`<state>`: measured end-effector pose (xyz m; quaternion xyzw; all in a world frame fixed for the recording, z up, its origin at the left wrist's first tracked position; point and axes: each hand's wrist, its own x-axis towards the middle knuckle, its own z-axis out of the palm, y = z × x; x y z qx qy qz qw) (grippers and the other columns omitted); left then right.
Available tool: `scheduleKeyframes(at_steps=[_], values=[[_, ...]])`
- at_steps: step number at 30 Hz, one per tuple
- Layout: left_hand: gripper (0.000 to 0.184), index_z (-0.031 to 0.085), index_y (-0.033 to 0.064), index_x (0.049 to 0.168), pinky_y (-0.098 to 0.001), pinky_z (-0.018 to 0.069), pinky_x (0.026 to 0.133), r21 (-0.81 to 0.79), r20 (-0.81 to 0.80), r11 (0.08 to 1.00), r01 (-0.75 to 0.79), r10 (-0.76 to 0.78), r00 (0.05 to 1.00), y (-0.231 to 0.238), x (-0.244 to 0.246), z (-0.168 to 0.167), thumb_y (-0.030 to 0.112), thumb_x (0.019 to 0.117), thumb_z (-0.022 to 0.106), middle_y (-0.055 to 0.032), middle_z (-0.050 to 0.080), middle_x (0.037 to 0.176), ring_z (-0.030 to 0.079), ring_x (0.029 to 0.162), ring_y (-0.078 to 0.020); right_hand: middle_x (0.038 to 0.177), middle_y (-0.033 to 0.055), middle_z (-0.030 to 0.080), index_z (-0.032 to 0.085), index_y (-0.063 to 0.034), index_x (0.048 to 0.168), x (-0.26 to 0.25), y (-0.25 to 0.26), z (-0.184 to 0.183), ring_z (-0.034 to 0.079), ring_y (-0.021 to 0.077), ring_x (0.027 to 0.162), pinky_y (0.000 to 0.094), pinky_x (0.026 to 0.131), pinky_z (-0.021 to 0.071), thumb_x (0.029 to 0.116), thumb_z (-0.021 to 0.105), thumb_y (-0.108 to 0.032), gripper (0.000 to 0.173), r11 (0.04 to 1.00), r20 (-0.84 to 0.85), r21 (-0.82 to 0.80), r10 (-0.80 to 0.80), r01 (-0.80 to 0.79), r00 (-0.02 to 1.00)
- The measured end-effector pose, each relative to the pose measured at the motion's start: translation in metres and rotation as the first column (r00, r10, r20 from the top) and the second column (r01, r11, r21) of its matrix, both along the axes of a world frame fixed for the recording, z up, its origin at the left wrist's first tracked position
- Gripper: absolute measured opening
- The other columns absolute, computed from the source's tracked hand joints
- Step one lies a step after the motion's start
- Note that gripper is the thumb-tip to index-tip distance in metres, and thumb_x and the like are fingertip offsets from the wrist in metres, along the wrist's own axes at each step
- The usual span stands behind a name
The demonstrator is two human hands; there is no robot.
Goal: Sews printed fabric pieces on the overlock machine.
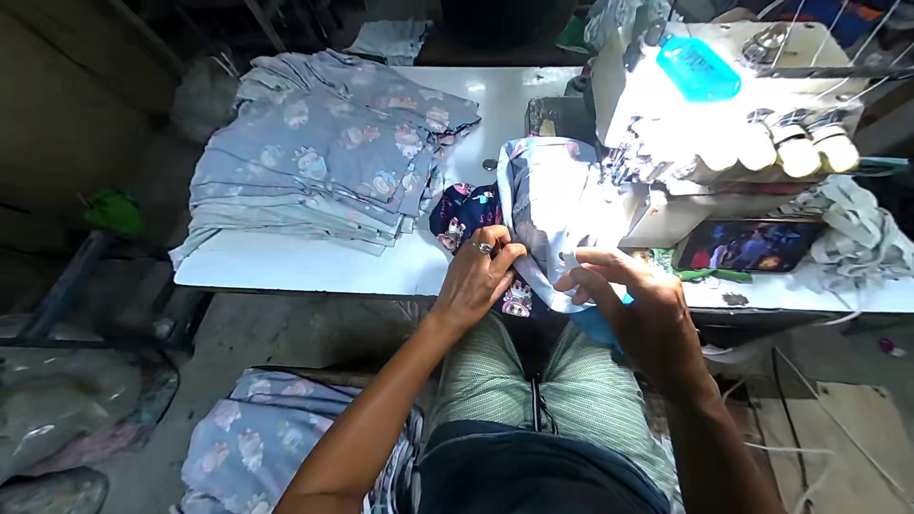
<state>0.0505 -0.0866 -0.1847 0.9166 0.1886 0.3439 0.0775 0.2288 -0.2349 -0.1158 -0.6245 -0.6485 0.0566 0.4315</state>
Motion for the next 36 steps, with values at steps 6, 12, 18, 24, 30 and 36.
scheduleKeyframes(at_steps=[6,12,18,24,30,36], values=[[0.014,0.075,0.008,0.106,-0.0369,0.0591,0.073,-0.026,-0.126,0.989,0.149,-0.151,0.981,0.013,-0.011,0.061,0.01,0.0978,0.064,-0.0103,0.073,0.111,0.073,0.092,-0.0224,0.1,0.0078,0.076,0.073,-0.0029,0.113,-0.01,0.012,-0.013,0.073,0.0155,0.092,0.0314,0.082,0.0579,0.1014,0.061,-0.015,0.021,0.993,0.033,0.092,-0.084,0.08,0.996],[0.024,0.068,0.0063,0.114,-0.0405,0.0531,0.061,0.075,-0.35,0.967,0.245,-0.205,0.914,0.016,-0.012,0.129,0.023,0.0977,0.066,-0.0109,0.068,0.089,0.067,0.072,-0.0268,0.096,0.0077,0.075,0.075,-0.007,0.11,-0.02,0.02,-0.015,0.072,0.0221,0.089,0.0398,0.079,0.057,0.0979,0.067,-0.021,0.02,0.995,0.096,0.084,-0.057,0.049,0.994],[0.014,0.071,0.0079,0.103,-0.0331,0.052,0.064,0.008,-0.35,0.949,0.314,-0.292,0.89,0.031,-0.015,0.146,0.017,0.0996,0.062,-0.0064,0.068,0.087,0.065,0.071,-0.018,0.09,0.0055,0.074,0.076,-0.0091,0.107,-0.011,0.018,-0.005,0.07,0.0209,0.079,0.0398,0.071,0.0554,0.0962,0.069,-0.026,0.022,0.995,0.089,0.075,-0.075,0.068,0.993],[0.021,0.076,0.0097,0.1,-0.0268,0.0485,0.065,0.006,-0.347,0.914,0.405,-0.378,0.858,0.026,-0.005,0.156,0.024,0.1017,0.06,-0.0037,0.064,0.084,0.062,0.074,-0.0132,0.086,0.005,0.073,0.076,-0.0103,0.106,-0.012,0.024,0.012,0.068,0.0193,0.074,0.0367,0.063,0.0519,0.0965,0.068,-0.033,0.026,0.991,0.12,0.12,-0.079,0.064,0.99],[0.018,0.077,0.0111,0.1,-0.0265,0.0478,0.065,-0.016,-0.353,0.911,0.411,-0.39,0.85,0.026,0.001,0.159,0.023,0.0988,0.063,-0.0037,0.062,0.086,0.06,0.075,-0.013,0.085,0.0044,0.072,0.076,-0.0112,0.103,-0.012,0.025,0.016,0.068,0.0193,0.075,0.0363,0.064,0.0517,0.0987,0.065,-0.025,0.018,0.99,0.13,0.131,-0.069,0.052,0.989],[0.014,0.072,0.0144,0.09,-0.0256,0.0476,0.06,-0.009,-0.36,0.907,0.42,-0.395,0.845,0.022,0.007,0.157,0.024,0.0953,0.064,-0.0029,0.069,0.107,0.061,0.071,-0.0082,0.086,0.0034,0.073,0.076,-0.0117,0.1,-0.009,0.022,0.018,0.069,0.0185,0.078,0.0354,0.068,0.0533,0.0984,0.066,-0.025,0.017,0.991,0.168,0.124,-0.06,0.039,0.984]])
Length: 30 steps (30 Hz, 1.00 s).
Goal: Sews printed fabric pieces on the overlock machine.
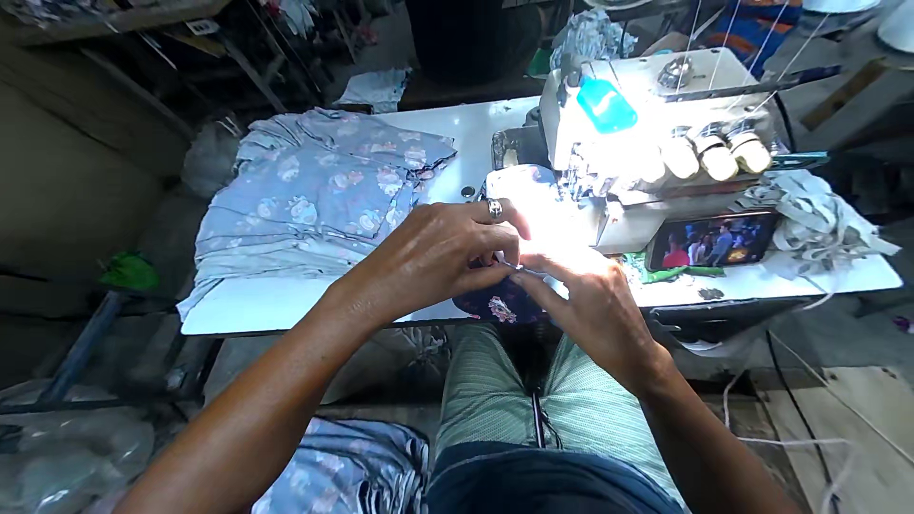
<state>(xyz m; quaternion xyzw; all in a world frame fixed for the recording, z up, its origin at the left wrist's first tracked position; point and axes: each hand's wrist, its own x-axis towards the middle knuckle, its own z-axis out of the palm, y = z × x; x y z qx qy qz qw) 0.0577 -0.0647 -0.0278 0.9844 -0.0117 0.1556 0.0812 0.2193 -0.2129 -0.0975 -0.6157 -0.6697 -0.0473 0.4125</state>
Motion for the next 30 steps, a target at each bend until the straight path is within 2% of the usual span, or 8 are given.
scheduleKeyframes(at_steps=[4,7,10,14,17,19,21,30], values=[[0.01,0.068,0.0085,0.093,-0.0243,0.0455,0.059,-0.048,-0.059,0.999,0.023,-0.026,0.998,-0.005,0.004,-0.002,0.016,0.0961,0.063,-0.0023,0.062,0.078,0.057,0.064,-0.0106,0.081,0.0052,0.071,0.078,-0.0096,0.097,0.002,-0.003,0.001,0.067,0.0208,0.074,0.0363,0.065,0.0516,0.0974,0.066,-0.024,0.018,1.0,0.074,0.006,-0.008,0.007,0.997],[0.014,0.066,0.0091,0.104,-0.0259,0.0505,0.064,0.003,-0.104,0.999,-0.033,0.033,0.994,-0.008,0.002,-0.003,0.021,0.1001,0.061,-0.002,0.064,0.081,0.062,0.069,-0.0126,0.079,0.0035,0.072,0.076,-0.0099,0.093,0.001,-0.004,0.002,0.069,0.019,0.077,0.0365,0.074,0.0539,0.0975,0.066,-0.023,0.017,1.0,0.083,-0.012,0.008,-0.007,0.997],[0.017,0.073,0.008,0.099,-0.0331,0.0538,0.065,0.03,-0.124,0.999,-0.032,0.035,0.992,-0.011,-0.014,-0.011,0.02,0.0987,0.061,-0.0056,0.065,0.086,0.065,0.074,-0.0187,0.084,0.0011,0.074,0.074,-0.0101,0.097,-0.006,-0.006,0.004,0.07,0.016,0.08,0.0341,0.079,0.056,0.0958,0.07,-0.019,0.01,0.999,0.027,0.039,0.007,-0.008,1.0],[0.025,0.073,0.0204,0.095,-0.0131,0.0475,0.061,-0.179,-0.093,0.981,-0.079,0.063,0.994,-0.022,-0.087,-0.017,0.038,0.0978,0.057,0.0109,0.063,0.086,0.055,0.07,0.0055,0.104,0.0057,0.072,0.071,-0.0076,0.102,-0.006,-0.019,0.008,0.069,0.0181,0.091,0.0331,0.076,0.0558,0.0938,0.073,-0.016,0.012,0.994,-0.037,0.109,-0.008,0.012,0.999],[0.03,0.072,0.0115,0.106,-0.0167,0.0495,0.072,-0.417,-0.121,0.886,-0.203,0.167,0.978,-0.045,-0.155,-0.02,0.039,0.1003,0.061,-0.0035,0.071,0.099,0.061,0.081,0.0,0.105,0.0061,0.068,0.072,-0.009,0.101,0.002,-0.031,-0.008,0.066,0.0189,0.095,0.0339,0.081,0.0547,0.0935,0.074,-0.02,0.014,0.996,-0.057,0.093,-0.002,0.007,0.998],[0.031,0.071,-0.002,0.105,-0.0249,0.0512,0.077,-0.48,-0.194,0.829,-0.288,0.22,0.956,-0.072,-0.175,-0.014,0.027,0.0992,0.064,-0.0192,0.07,0.103,0.064,0.086,-0.0111,0.105,0.0074,0.068,0.073,-0.0084,0.103,0.002,-0.036,-0.02,0.065,0.0214,0.1,0.037,0.083,0.0543,0.0912,0.077,-0.022,0.018,0.997,-0.069,0.08,0.019,-0.013,0.997],[0.03,0.071,-0.007,0.103,-0.0266,0.0523,0.081,-0.494,-0.233,0.797,-0.346,0.262,0.936,-0.092,-0.181,-0.012,0.022,0.0987,0.065,-0.0236,0.069,0.104,0.065,0.09,-0.0146,0.107,0.0081,0.067,0.072,-0.0078,0.105,-0.001,-0.038,-0.027,0.064,0.0219,0.101,0.0377,0.084,0.0541,0.0904,0.077,-0.023,0.021,0.997,-0.07,0.075,0.029,-0.024,0.997],[0.024,0.075,0.013,0.102,-0.0117,0.0518,0.08,-0.417,-0.003,0.861,-0.29,0.318,0.948,-0.092,-0.177,-0.034,0.033,0.0999,0.062,0.0015,0.072,0.103,0.065,0.09,0.0041,0.108,0.0131,0.064,0.07,-0.0061,0.104,-0.013,-0.024,-0.044,0.063,0.0273,0.1,0.0393,0.083,0.0527,0.0875,0.08,-0.023,0.026,0.982,-0.001,0.185,-0.042,0.041,0.999]])
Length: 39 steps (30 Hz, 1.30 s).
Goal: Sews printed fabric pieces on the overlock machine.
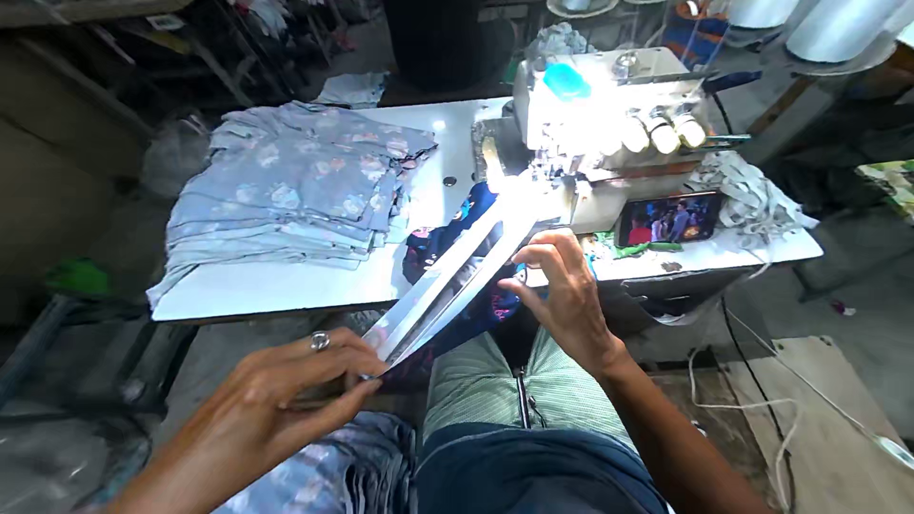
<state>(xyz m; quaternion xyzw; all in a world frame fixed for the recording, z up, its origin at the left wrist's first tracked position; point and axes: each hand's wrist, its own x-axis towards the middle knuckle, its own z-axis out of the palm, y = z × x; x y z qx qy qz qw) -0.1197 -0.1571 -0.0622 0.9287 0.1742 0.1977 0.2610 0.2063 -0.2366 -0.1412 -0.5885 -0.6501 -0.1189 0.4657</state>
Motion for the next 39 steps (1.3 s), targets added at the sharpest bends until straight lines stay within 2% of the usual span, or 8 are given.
scheduleKeyframes(at_steps=[11,15,21,24,27,32,36,39], values=[[0.019,0.076,0.0167,0.099,-0.0066,0.0466,0.07,-0.119,0.044,0.993,0.013,-0.008,0.999,0.002,0.008,0.004,0.033,0.0965,0.066,0.0085,0.069,0.101,0.057,0.08,0.0098,0.11,0.0095,0.071,0.076,-0.0058,0.102,0.006,0.011,-0.002,0.063,0.0226,0.104,0.0359,0.09,0.0502,0.0966,0.068,-0.009,0.01,0.993,-0.049,0.089,0.079,-0.074,0.996],[0.016,0.075,0.0184,0.099,-0.006,0.0454,0.068,-0.166,0.067,0.985,0.054,-0.044,0.997,0.003,0.014,0.005,0.031,0.0964,0.066,0.0101,0.068,0.101,0.056,0.079,0.0105,0.1,0.0059,0.074,0.076,-0.0045,0.101,0.01,0.008,-0.007,0.065,0.0193,0.093,0.0335,0.082,0.0499,0.0968,0.067,-0.008,0.01,0.995,-0.038,0.073,0.073,-0.07,0.997],[0.014,0.076,0.0153,0.101,-0.005,0.0405,0.065,-0.181,0.064,0.975,0.128,-0.118,0.991,-0.004,0.024,0.015,0.026,0.0967,0.068,0.0065,0.067,0.097,0.053,0.078,0.01,0.099,0.0098,0.071,0.076,-0.007,0.116,0.011,0.017,0.003,0.063,0.0242,0.091,0.0368,0.079,0.0503,0.0986,0.064,-0.006,0.021,0.998,0.009,0.065,0.01,-0.011,1.0],[0.023,0.076,0.0166,0.11,-0.0081,0.0416,0.062,0.027,-0.027,1.0,-0.005,0.006,1.0,-0.004,0.027,0.012,0.032,0.1011,0.061,0.0012,0.067,0.096,0.054,0.072,0.0061,0.107,0.0101,0.067,0.078,-0.0115,0.108,0.021,0.011,0.004,0.06,0.0268,0.103,0.0405,0.089,0.0474,0.0969,0.064,-0.003,0.02,0.999,0.037,0.036,0.009,-0.011,0.999],[0.034,0.076,0.0142,0.117,-0.0268,0.0484,0.058,0.303,-0.096,0.938,-0.166,0.204,0.974,0.005,0.045,0.003,0.035,0.1023,0.054,-0.006,0.07,0.093,0.06,0.065,-0.0107,0.126,0.0083,0.07,0.076,-0.0081,0.104,0.037,-0.008,0.002,0.059,0.0259,0.127,0.0475,0.111,0.0419,0.1004,0.058,-0.004,0.019,0.997,0.019,-0.021,0.07,-0.069,0.997],[0.017,0.074,0.0077,0.098,-0.0282,0.054,0.073,0.182,0.055,0.941,-0.284,0.278,0.959,0.04,0.109,-0.026,0.02,0.0947,0.063,-0.0039,0.069,0.101,0.065,0.084,-0.01,0.108,0.0064,0.076,0.074,-0.0022,0.097,0.038,-0.018,-0.007,0.067,0.0183,0.119,0.0467,0.118,0.0405,0.1026,0.059,-0.011,0.018,0.993,-0.121,0.033,0.119,-0.115,0.986],[0.017,0.073,0.0038,0.101,-0.0457,0.0458,0.107,-0.187,0.086,0.962,-0.201,0.22,0.972,0.06,0.16,-0.081,0.017,0.0945,0.065,-0.0142,0.055,0.14,0.052,0.132,-0.0224,0.1,0.0075,0.075,0.072,-0.001,0.093,0.036,-0.008,-0.01,0.07,0.0189,0.111,0.0438,0.114,0.0458,0.0993,0.066,-0.014,0.016,0.989,-0.218,0.103,0.129,-0.108,0.968],[0.025,0.074,0.0064,0.102,-0.0327,0.0556,0.08,-0.195,0.002,0.972,-0.129,0.132,0.991,0.061,0.168,-0.107,0.027,0.0986,0.06,-0.0055,0.07,0.099,0.066,0.088,-0.0101,0.097,0.0078,0.075,0.074,-0.0011,0.093,0.038,-0.007,-0.015,0.071,0.0178,0.105,0.0419,0.112,0.0468,0.0979,0.068,-0.015,0.016,0.991,-0.229,0.108,0.105,-0.082,0.968]])
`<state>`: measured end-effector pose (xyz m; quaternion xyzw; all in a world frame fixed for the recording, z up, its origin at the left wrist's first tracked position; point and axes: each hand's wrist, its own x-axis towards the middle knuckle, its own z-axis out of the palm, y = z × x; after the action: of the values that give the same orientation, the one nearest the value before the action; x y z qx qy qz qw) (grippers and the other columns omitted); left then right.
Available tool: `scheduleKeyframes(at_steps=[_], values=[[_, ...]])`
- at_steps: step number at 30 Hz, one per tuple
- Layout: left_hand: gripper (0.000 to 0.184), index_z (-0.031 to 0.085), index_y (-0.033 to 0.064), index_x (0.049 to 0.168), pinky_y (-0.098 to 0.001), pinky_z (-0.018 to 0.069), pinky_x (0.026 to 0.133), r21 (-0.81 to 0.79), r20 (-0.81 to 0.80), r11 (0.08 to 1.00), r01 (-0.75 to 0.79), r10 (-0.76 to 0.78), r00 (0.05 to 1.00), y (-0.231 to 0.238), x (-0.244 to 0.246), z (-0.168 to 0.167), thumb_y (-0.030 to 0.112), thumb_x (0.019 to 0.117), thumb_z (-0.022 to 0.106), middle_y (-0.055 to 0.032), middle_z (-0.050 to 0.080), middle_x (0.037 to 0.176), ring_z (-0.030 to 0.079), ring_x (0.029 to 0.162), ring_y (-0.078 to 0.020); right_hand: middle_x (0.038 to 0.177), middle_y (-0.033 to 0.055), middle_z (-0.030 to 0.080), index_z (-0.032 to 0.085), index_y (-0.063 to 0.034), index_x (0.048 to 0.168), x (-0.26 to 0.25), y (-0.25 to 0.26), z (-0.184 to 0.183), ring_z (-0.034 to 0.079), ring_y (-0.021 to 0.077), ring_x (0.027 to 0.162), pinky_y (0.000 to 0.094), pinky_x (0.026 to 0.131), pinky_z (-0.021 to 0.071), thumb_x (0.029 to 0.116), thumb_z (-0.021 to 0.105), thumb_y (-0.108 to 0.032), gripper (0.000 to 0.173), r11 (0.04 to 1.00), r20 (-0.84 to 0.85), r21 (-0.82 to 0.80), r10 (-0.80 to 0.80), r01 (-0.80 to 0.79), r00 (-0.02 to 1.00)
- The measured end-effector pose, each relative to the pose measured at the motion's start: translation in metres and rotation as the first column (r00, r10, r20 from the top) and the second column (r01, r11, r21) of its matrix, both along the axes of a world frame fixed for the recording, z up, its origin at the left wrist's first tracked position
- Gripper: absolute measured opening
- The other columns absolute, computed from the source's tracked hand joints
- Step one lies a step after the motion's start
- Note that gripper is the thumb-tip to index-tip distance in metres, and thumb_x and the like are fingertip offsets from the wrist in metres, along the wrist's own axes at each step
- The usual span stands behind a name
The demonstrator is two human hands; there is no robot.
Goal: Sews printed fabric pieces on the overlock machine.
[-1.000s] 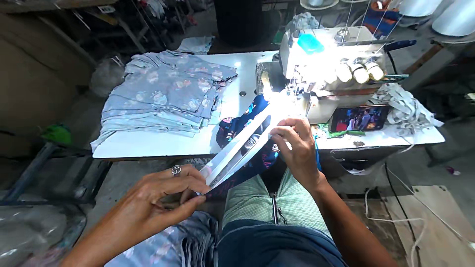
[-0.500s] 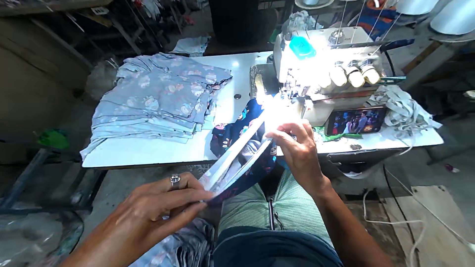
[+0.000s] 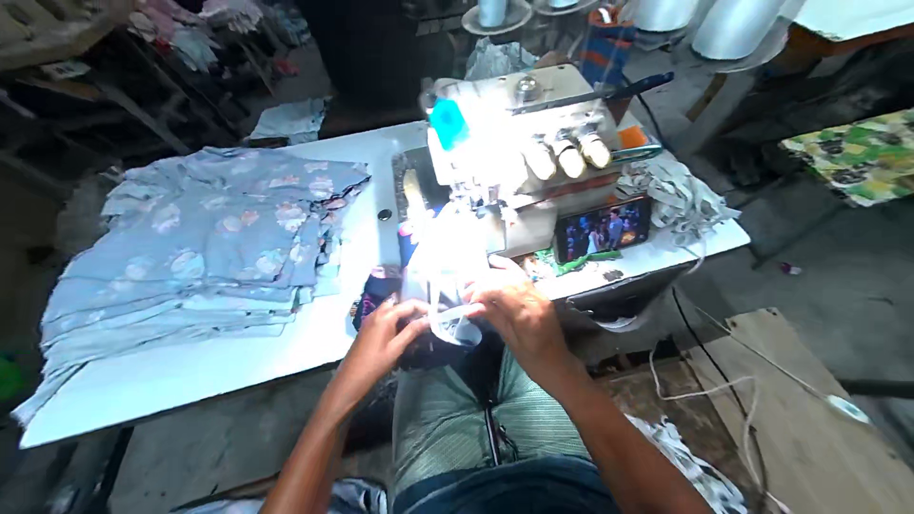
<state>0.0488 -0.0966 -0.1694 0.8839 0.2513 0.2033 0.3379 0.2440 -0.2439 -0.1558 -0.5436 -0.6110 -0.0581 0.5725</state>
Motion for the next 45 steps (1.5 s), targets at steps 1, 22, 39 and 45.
scheduleKeyframes(at_steps=[1,22,39,45], values=[[0.027,0.074,0.0049,0.103,-0.0333,0.0557,0.08,0.063,-0.019,0.998,0.02,-0.019,1.0,0.005,-0.007,0.006,0.027,0.0997,0.058,-0.0057,0.071,0.096,0.066,0.085,-0.0111,0.096,0.0077,0.075,0.074,-0.0013,0.093,0.0,0.0,-0.002,0.071,0.0175,0.103,0.0416,0.111,0.0469,0.098,0.067,-0.015,0.016,1.0,0.003,0.0,0.002,-0.002,1.0],[0.019,0.073,0.0034,0.106,-0.0397,0.0552,0.096,0.499,-0.07,0.864,0.072,-0.043,0.997,-0.003,0.014,0.069,0.011,0.1018,0.057,-0.0118,0.071,0.124,0.07,0.113,-0.0246,0.1,0.0019,0.078,0.076,-0.0081,0.089,-0.01,-0.015,-0.016,0.071,0.0111,0.105,0.0322,0.094,0.054,0.1014,0.063,-0.03,0.028,0.999,-0.136,-0.043,-0.039,0.033,0.99],[0.021,0.074,0.0011,0.104,-0.053,0.0443,0.106,0.483,-0.141,0.872,0.082,-0.015,0.99,0.056,0.024,0.094,0.017,0.1,0.06,-0.0139,0.067,0.131,0.059,0.128,-0.0346,0.092,0.0068,0.072,0.075,-0.0036,0.091,0.023,0.048,-0.01,0.067,0.0142,0.09,0.0306,0.085,0.0516,0.0986,0.067,-0.023,0.022,0.998,-0.216,-0.055,-0.049,0.038,0.975],[0.016,0.076,0.0107,0.103,-0.0388,0.0536,0.067,0.556,-0.186,0.829,0.066,0.046,0.981,0.011,0.0,0.125,0.019,0.0964,0.064,-0.0049,0.071,0.097,0.067,0.077,-0.0173,0.09,0.0076,0.069,0.072,-0.0016,0.092,0.02,0.052,-0.011,0.065,0.0139,0.088,0.0297,0.082,0.0517,0.1005,0.065,-0.02,0.021,0.999,-0.239,-0.027,-0.044,0.038,0.97]])
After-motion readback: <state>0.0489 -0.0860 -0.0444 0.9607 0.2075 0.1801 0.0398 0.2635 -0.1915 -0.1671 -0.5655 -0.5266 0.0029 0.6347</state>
